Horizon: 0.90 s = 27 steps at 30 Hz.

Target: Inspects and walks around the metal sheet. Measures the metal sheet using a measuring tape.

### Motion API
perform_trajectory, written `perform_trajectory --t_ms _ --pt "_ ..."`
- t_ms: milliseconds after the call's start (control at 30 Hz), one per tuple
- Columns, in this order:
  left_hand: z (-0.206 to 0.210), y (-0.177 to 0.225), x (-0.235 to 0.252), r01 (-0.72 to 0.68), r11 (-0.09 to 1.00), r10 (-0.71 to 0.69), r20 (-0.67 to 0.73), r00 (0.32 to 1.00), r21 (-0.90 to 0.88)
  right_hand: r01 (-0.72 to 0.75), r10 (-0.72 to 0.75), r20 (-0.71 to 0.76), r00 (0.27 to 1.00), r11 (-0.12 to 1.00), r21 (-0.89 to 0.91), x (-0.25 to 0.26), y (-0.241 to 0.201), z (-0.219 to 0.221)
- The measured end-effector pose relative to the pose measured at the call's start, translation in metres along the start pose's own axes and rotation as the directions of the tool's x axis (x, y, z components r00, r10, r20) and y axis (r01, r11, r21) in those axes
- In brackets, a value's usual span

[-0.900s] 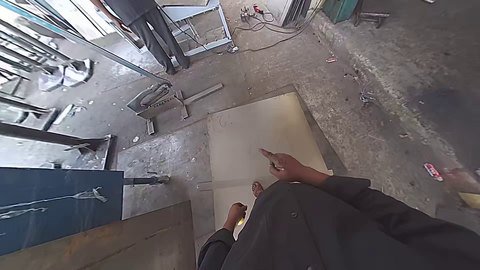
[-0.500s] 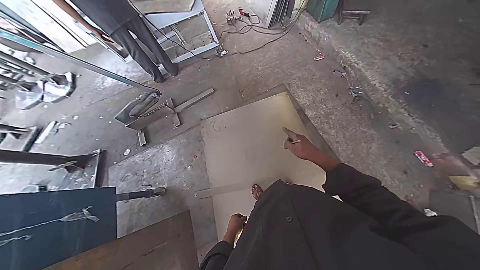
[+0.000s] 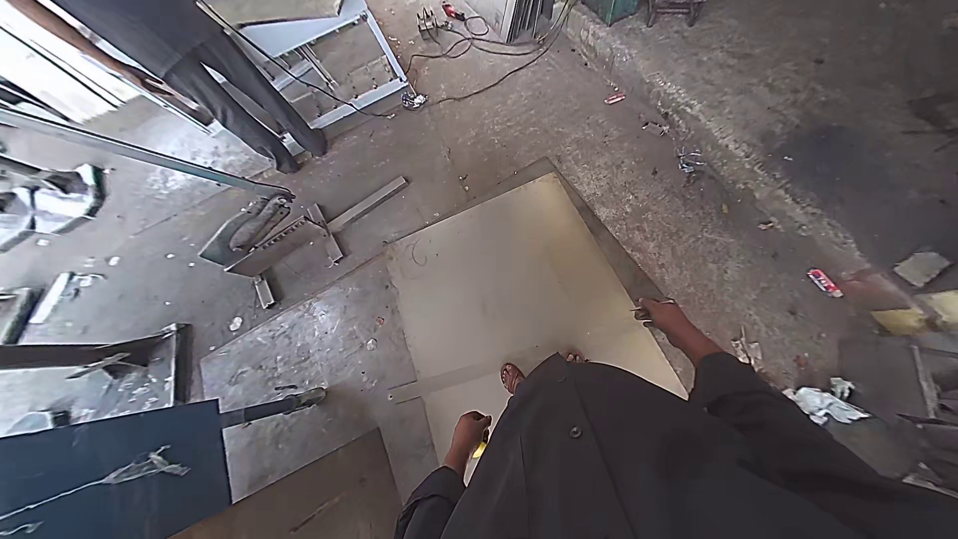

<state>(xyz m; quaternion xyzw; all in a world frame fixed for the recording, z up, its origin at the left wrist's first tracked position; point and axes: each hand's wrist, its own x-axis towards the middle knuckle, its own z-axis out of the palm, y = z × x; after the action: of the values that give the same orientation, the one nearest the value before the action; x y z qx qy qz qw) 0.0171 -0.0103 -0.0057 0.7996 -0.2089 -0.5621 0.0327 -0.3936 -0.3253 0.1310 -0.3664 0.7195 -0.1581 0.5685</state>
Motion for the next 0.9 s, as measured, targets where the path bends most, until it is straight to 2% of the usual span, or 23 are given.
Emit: perform_trajectory --t_ms 67,167,267,333,433,533,767,900 --pt "-0.003 0.006 0.001 -0.01 1.0 0.009 0.016 1.0 0.021 0.02 -0.019 0.008 1.0 0.994 -0.109 0.007 0.031 0.008" --pt "-0.012 0.017 -0.001 -0.009 0.999 0.008 0.029 1.0 0.046 0.091 -0.049 0.104 0.993 0.884 -0.458 0.026 0.074 0.01" --pt "-0.018 0.022 0.001 -0.029 0.999 0.028 0.016 0.999 0.042 0.098 0.065 0.224 0.972 0.756 -0.647 0.032 0.106 0.008" --pt "-0.022 0.03 -0.007 -0.027 0.999 0.027 0.001 1.0 0.047 0.081 0.154 0.254 0.955 0.688 -0.721 0.029 0.12 0.006" --pt "-0.024 0.045 -0.028 0.013 0.999 -0.014 0.02 1.0 0.05 0.074 0.2 0.269 0.942 0.66 -0.748 0.024 0.14 0.005" --pt "-0.008 0.012 0.0 0.004 0.999 -0.005 0.021 1.0 0.035 0.085 0.212 0.287 0.934 0.648 -0.756 0.022 0.149 0.009" --pt "0.005 -0.004 0.003 0.048 0.998 -0.049 0.036 0.998 0.031 0.185 0.15 0.343 0.927 0.613 -0.768 0.032 0.121 0.029" --pt "-0.009 0.027 -0.027 0.078 0.996 -0.08 0.049 0.996 0.054 0.242 0.079 0.36 0.93 0.608 -0.756 0.028 0.098 0.04"
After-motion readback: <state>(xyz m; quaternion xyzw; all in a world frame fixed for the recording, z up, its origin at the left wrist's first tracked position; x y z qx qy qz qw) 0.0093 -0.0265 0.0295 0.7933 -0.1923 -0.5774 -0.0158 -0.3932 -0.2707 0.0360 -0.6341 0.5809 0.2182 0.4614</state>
